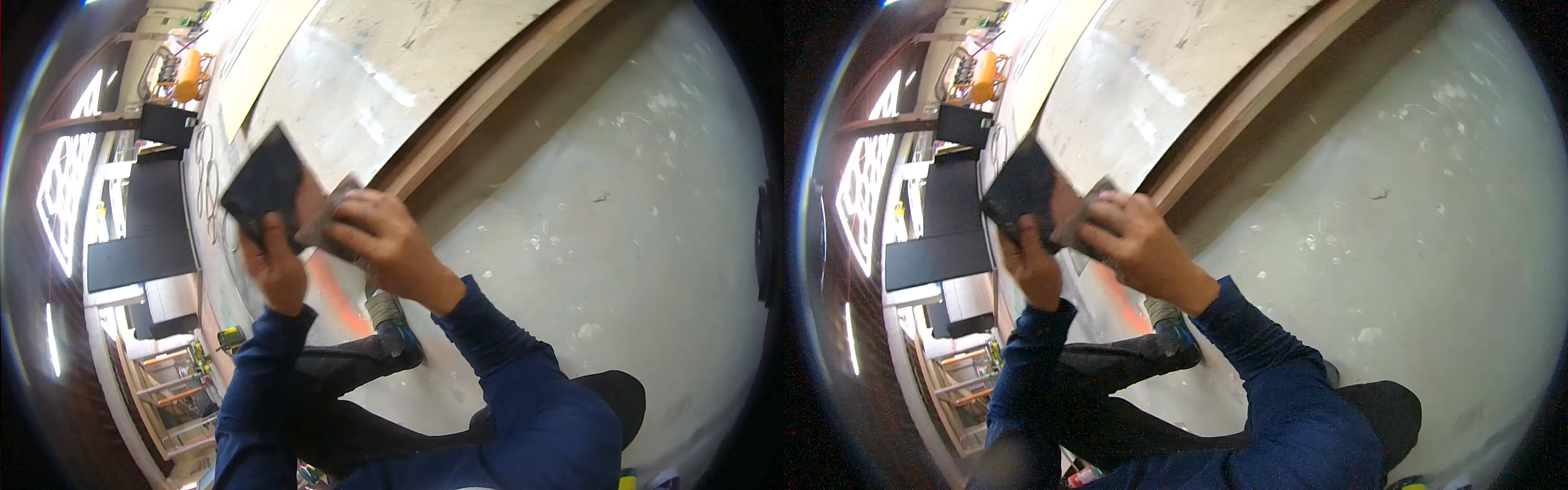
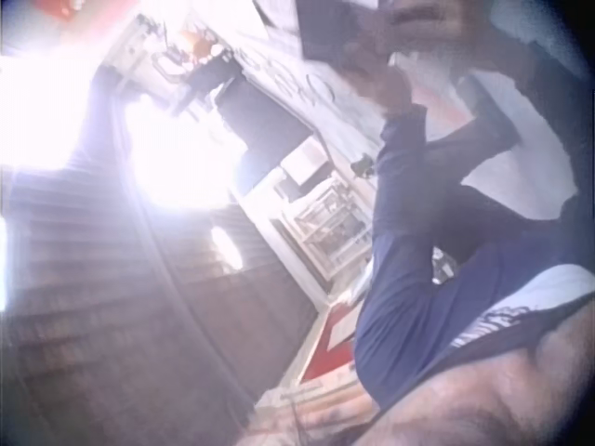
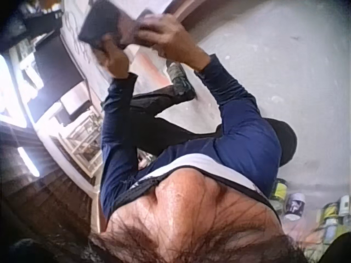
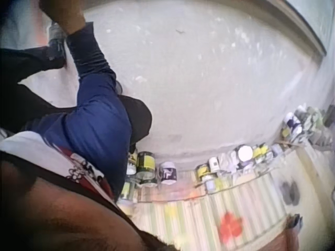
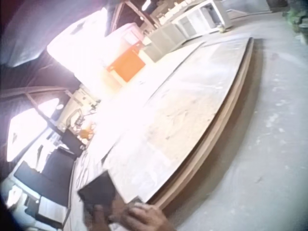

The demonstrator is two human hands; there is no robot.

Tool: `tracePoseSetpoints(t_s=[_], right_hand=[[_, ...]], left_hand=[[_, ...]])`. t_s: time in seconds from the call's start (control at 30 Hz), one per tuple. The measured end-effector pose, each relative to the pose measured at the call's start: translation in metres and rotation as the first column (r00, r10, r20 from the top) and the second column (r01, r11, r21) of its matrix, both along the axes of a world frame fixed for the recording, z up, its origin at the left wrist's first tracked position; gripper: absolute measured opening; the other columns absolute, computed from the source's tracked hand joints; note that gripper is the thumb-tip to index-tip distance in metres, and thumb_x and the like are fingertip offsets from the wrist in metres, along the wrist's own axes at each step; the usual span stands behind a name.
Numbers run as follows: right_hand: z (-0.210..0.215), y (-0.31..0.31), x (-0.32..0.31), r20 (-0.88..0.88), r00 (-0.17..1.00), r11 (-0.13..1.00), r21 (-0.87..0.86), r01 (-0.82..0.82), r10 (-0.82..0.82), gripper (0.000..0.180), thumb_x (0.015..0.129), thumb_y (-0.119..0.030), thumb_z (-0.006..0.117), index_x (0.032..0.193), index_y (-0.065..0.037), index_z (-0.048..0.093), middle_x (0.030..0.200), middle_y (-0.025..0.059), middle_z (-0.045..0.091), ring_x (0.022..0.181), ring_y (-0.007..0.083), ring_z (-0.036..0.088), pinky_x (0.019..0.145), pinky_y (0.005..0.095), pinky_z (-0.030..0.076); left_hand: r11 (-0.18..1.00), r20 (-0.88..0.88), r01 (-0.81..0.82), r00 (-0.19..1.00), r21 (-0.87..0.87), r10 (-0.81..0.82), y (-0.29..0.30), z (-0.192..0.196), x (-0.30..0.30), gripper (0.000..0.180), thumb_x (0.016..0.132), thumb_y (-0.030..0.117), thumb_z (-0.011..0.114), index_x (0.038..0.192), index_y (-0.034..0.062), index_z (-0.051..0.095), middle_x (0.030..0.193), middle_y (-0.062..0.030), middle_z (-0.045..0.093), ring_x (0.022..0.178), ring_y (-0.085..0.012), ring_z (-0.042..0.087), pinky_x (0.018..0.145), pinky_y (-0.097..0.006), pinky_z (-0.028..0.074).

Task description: Applying wood filler putty to the edge of a wooden board using a small putty knife.

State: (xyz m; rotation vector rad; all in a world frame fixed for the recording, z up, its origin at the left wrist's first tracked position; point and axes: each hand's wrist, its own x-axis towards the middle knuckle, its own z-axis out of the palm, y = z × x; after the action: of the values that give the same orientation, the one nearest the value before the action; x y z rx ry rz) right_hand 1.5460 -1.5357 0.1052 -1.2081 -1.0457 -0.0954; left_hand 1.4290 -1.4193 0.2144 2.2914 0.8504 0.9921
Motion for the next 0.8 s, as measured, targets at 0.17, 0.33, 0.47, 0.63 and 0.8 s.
tracePoseSetpoints(t_s=[0.17,0.33,0.47,0.63,0.8], right_hand=[[-0.071,0.012,0.019,-0.075,0.988,0.982,-0.144,0.121,-0.133,0.042,0.075,-0.002,0.07,0.116,-0.009,0.066,0.116,0.0145,0.061,0.12,0.0367,0.056,0.103,0.0505,0.043],[-0.176,0.013,0.103,-0.122,0.666,0.668,-0.294,0.684,-0.736,0.049,0.077,0.004,0.068,0.125,-0.004,0.061,0.127,0.0174,0.053,0.12,0.0404,0.051,0.104,0.0513,0.042],[-0.221,0.023,0.145,-0.093,0.539,0.536,-0.337,0.774,-0.837,0.047,0.076,0.002,0.07,0.12,-0.007,0.059,0.124,0.0171,0.053,0.118,0.0407,0.05,0.102,0.052,0.042],[-0.216,0.064,0.136,-0.165,0.614,0.635,-0.257,0.729,-0.772,0.037,0.074,0.003,0.069,0.108,-0.008,0.057,0.125,0.0188,0.052,0.116,0.0425,0.049,0.101,0.0547,0.041],[-0.2,0.06,0.08,-0.147,0.769,0.782,-0.153,0.604,-0.623,0.033,0.079,0.002,0.065,0.111,-0.006,0.063,0.122,0.0175,0.059,0.118,0.0403,0.054,0.106,0.0497,0.043]], left_hand=[[0.937,-0.001,-0.158,0.986,0.313,0.166,0.04,0.032,-0.017,0.056,0.083,-0.009,0.069,0.137,0.0063,0.059,0.128,-0.0283,0.06,0.117,-0.0454,0.061,0.098,-0.044,0.052],[0.962,0.0,-0.238,0.971,0.131,0.24,0.054,0.028,-0.03,0.053,0.08,-0.006,0.072,0.132,-0.0012,0.061,0.136,-0.0294,0.057,0.124,-0.0428,0.059,0.102,-0.04,0.053],[0.986,0.116,-0.159,0.979,-0.056,0.165,0.059,0.024,-0.033,0.059,0.077,-0.005,0.076,0.133,-0.0013,0.061,0.14,-0.0297,0.056,0.128,-0.0429,0.057,0.104,-0.039,0.052],[0.973,0.237,-0.115,0.958,-0.2,0.162,0.064,0.021,-0.034,0.063,0.076,-0.004,0.077,0.136,-0.0001,0.059,0.138,-0.0313,0.056,0.129,-0.0445,0.056,0.105,-0.041,0.051],[0.668,-0.435,0.084,0.817,0.739,0.378,0.059,0.02,-0.039,0.064,0.076,-0.003,0.077,0.137,0.0,0.059,0.139,-0.0332,0.055,0.131,-0.0464,0.054,0.107,-0.043,0.05]])
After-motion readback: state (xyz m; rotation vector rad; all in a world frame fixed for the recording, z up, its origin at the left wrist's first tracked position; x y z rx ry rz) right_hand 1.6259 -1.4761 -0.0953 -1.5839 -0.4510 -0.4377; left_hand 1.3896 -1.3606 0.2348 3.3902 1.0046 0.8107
